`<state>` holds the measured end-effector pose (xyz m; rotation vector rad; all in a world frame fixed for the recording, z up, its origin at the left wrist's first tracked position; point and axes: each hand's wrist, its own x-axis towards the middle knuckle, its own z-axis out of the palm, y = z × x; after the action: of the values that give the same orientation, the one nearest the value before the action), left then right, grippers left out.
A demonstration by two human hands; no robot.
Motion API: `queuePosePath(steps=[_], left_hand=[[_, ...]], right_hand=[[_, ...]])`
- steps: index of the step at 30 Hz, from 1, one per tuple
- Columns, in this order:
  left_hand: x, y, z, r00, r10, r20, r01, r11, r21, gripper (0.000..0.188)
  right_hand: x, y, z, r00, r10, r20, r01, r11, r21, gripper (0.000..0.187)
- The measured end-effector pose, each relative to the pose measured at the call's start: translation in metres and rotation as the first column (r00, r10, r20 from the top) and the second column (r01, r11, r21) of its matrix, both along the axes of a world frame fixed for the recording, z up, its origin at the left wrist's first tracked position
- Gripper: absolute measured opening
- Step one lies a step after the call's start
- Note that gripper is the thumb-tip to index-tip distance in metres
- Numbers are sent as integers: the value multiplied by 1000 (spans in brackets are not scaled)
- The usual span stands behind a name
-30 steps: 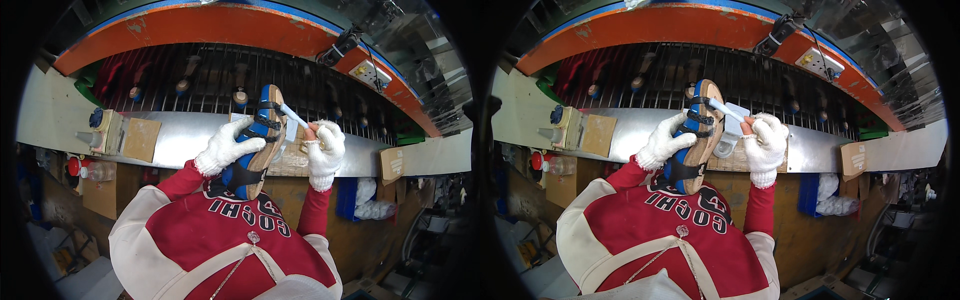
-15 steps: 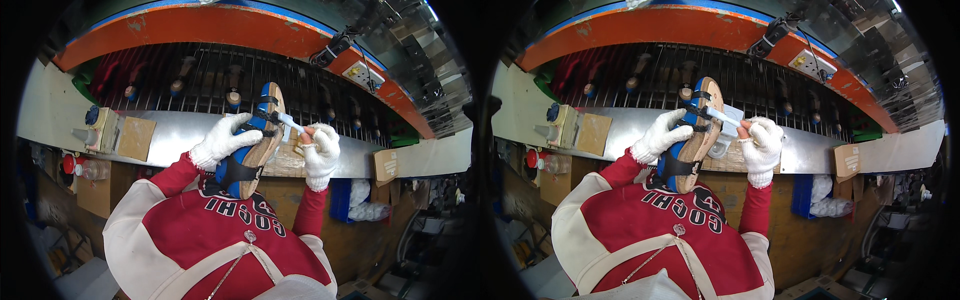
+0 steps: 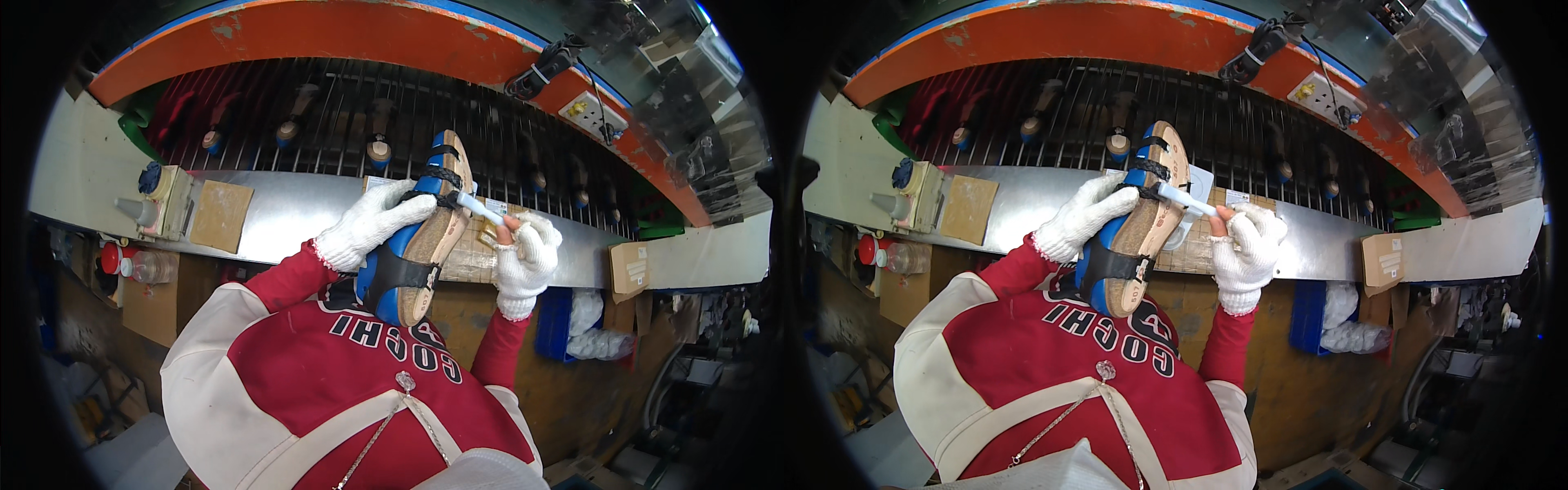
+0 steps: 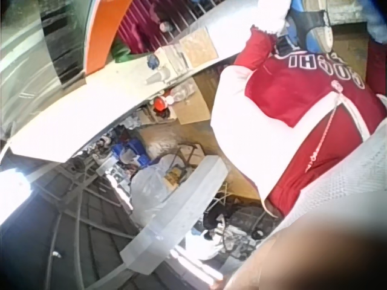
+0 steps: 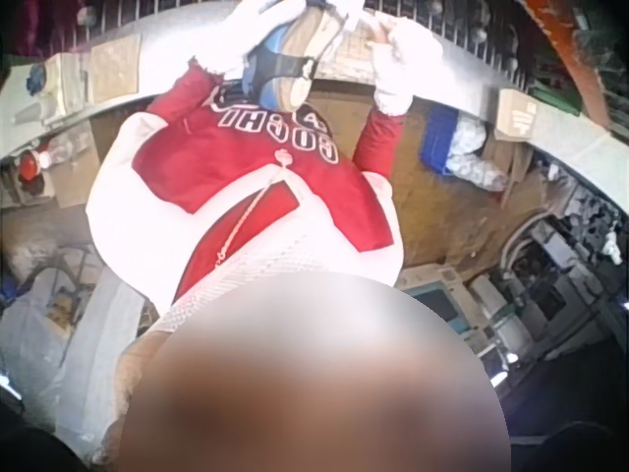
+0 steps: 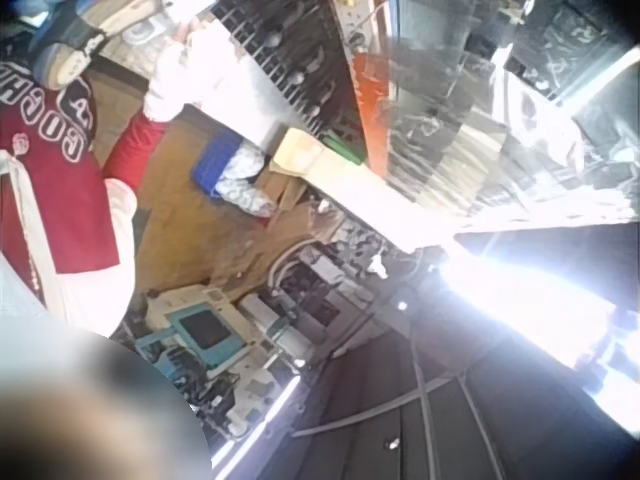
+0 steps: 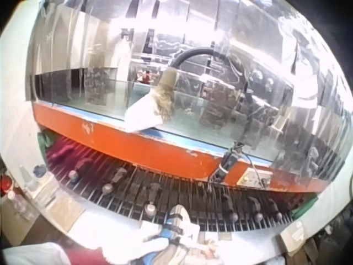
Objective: The person holds a blue and black shoe with a wooden sole and repeatedly applies a white substance from a small container using a brush. The person rotates the shoe to cover different areas of the sole and occasionally dips the brush back into the container.
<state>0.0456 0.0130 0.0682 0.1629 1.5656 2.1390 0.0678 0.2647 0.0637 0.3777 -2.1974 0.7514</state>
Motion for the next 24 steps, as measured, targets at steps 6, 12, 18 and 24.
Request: queuePosePath(steps=[6, 12, 18, 24], left_hand=[[0, 4, -1, 999, -10, 36, 8, 999, 36, 57], [0, 2, -3, 1000, 16, 16, -17, 997, 75, 57], [0, -2, -6, 999, 30, 21, -31, 999, 38, 54], [2, 1, -8, 996, 78, 40, -79, 996, 43, 64]], right_hand=[[3, -2, 16, 995, -94, 34, 91, 993, 72, 20], [4, -8, 7, 995, -62, 72, 63, 998, -10, 19], [9, -11, -10, 994, -12, 111, 20, 997, -71, 19], [17, -16, -18, 998, -57, 7, 57, 998, 13, 20]])
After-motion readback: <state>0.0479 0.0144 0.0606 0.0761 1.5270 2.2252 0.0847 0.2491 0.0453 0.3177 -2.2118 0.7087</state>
